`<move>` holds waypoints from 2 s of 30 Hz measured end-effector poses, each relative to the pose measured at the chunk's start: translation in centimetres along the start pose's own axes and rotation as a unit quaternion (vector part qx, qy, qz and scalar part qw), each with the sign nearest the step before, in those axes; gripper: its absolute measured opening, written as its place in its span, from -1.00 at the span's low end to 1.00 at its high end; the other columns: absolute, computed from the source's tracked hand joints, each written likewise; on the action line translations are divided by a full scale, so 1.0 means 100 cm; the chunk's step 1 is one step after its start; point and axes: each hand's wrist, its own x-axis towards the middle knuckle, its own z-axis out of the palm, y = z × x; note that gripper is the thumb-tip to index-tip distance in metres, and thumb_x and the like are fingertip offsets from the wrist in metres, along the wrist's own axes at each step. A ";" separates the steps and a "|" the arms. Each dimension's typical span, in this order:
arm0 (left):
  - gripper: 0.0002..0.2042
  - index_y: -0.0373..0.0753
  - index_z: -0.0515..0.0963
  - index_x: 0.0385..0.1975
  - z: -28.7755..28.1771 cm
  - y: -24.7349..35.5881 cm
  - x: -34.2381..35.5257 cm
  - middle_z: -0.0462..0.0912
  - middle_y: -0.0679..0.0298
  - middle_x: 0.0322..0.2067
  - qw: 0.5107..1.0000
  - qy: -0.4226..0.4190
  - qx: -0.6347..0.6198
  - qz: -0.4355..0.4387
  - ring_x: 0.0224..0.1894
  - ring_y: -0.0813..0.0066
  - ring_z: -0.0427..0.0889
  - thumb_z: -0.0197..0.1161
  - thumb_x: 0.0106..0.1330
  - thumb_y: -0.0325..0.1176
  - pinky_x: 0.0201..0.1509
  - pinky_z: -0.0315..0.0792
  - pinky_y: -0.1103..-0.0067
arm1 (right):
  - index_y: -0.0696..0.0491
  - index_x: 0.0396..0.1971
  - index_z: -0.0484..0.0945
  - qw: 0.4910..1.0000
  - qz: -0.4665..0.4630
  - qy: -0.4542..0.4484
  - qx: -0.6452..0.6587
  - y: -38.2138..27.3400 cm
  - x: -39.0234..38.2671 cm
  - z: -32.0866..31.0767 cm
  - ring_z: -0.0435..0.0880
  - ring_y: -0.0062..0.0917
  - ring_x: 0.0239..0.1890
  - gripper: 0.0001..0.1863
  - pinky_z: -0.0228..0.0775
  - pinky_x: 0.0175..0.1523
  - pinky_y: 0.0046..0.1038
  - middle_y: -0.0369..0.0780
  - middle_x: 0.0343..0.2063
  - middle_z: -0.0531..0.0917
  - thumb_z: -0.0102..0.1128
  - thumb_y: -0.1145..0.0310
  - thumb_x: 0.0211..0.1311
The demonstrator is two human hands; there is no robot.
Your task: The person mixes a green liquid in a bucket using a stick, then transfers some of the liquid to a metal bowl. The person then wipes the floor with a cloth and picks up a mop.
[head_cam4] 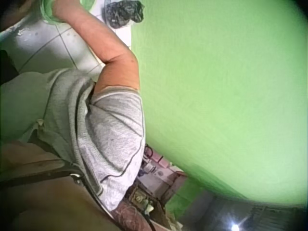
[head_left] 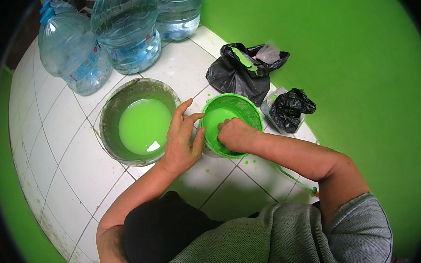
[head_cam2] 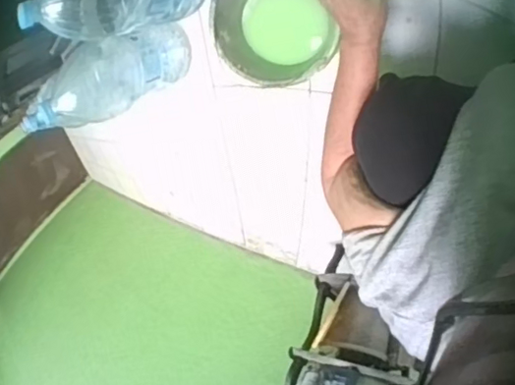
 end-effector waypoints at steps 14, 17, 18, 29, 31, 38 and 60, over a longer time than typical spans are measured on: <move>-0.64 -0.41 0.52 0.03 0.003 0.000 0.002 0.31 -0.16 0.30 1.000 -0.003 -0.006 -0.004 -0.20 0.17 0.48 0.29 0.21 -0.61 0.03 0.43 0.34 | 0.09 -0.21 0.68 0.987 0.113 0.115 -0.019 0.024 0.025 0.018 0.69 -0.20 -0.16 -0.73 0.55 -0.10 -0.23 -0.06 -0.24 0.64 0.19 0.40 0.07; -0.64 -0.40 0.52 0.04 0.003 -0.001 0.001 0.31 -0.16 0.30 1.000 -0.003 -0.003 -0.004 -0.18 0.16 0.48 0.29 0.22 -0.59 0.05 0.42 0.32 | 0.10 -0.24 0.70 0.980 0.158 0.103 -0.061 0.035 0.024 0.027 0.70 -0.20 -0.18 -0.74 0.55 -0.09 -0.22 -0.06 -0.25 0.67 0.19 0.39 0.06; -0.64 -0.39 0.52 0.04 0.004 -0.002 0.000 0.31 -0.16 0.30 1.000 -0.003 -0.004 -0.006 -0.17 0.15 0.48 0.29 0.22 -0.59 0.06 0.42 0.32 | 0.10 -0.25 0.71 0.979 0.168 0.093 -0.075 0.037 0.022 0.031 0.71 -0.20 -0.20 -0.75 0.55 -0.09 -0.21 -0.06 -0.26 0.69 0.20 0.39 0.06; -0.65 -0.39 0.52 0.04 0.001 -0.004 0.000 0.32 -0.16 0.29 1.000 0.001 -0.020 -0.017 -0.15 0.15 0.49 0.30 0.22 -0.59 0.07 0.42 0.32 | 0.06 -0.29 0.78 0.970 0.204 -0.056 0.118 0.030 0.002 0.005 0.78 -0.15 -0.12 -0.76 0.59 -0.05 -0.15 -0.02 -0.22 0.77 0.17 0.37 0.11; -0.65 -0.39 0.53 0.04 0.002 -0.002 0.002 0.32 -0.16 0.30 1.000 -0.003 -0.019 -0.014 -0.15 0.15 0.50 0.30 0.22 -0.59 0.07 0.42 0.32 | 0.04 -0.29 0.78 0.970 0.195 -0.048 0.135 0.022 0.001 0.006 0.78 -0.13 -0.12 -0.76 0.59 -0.02 -0.14 -0.02 -0.20 0.77 0.17 0.38 0.11; -0.64 -0.39 0.52 0.05 0.001 -0.004 -0.002 0.30 -0.15 0.30 1.000 -0.008 -0.016 -0.018 -0.15 0.14 0.50 0.29 0.22 -0.59 0.09 0.42 0.31 | 0.12 -0.28 0.76 0.980 0.113 -0.120 0.109 0.005 -0.009 -0.006 0.77 -0.15 -0.11 -0.76 0.59 -0.02 -0.16 0.01 -0.22 0.77 0.17 0.40 0.12; -0.65 -0.32 0.55 0.05 0.004 -0.004 -0.002 0.33 -0.09 0.33 0.997 -0.027 -0.030 -0.066 0.19 0.03 0.47 0.31 0.24 -0.55 0.25 0.34 0.34 | 0.06 -0.37 0.77 0.979 0.178 0.032 -0.099 0.043 0.018 0.030 0.74 -0.23 -0.24 -0.80 0.53 -0.18 -0.29 -0.04 -0.30 0.75 0.21 0.35 0.08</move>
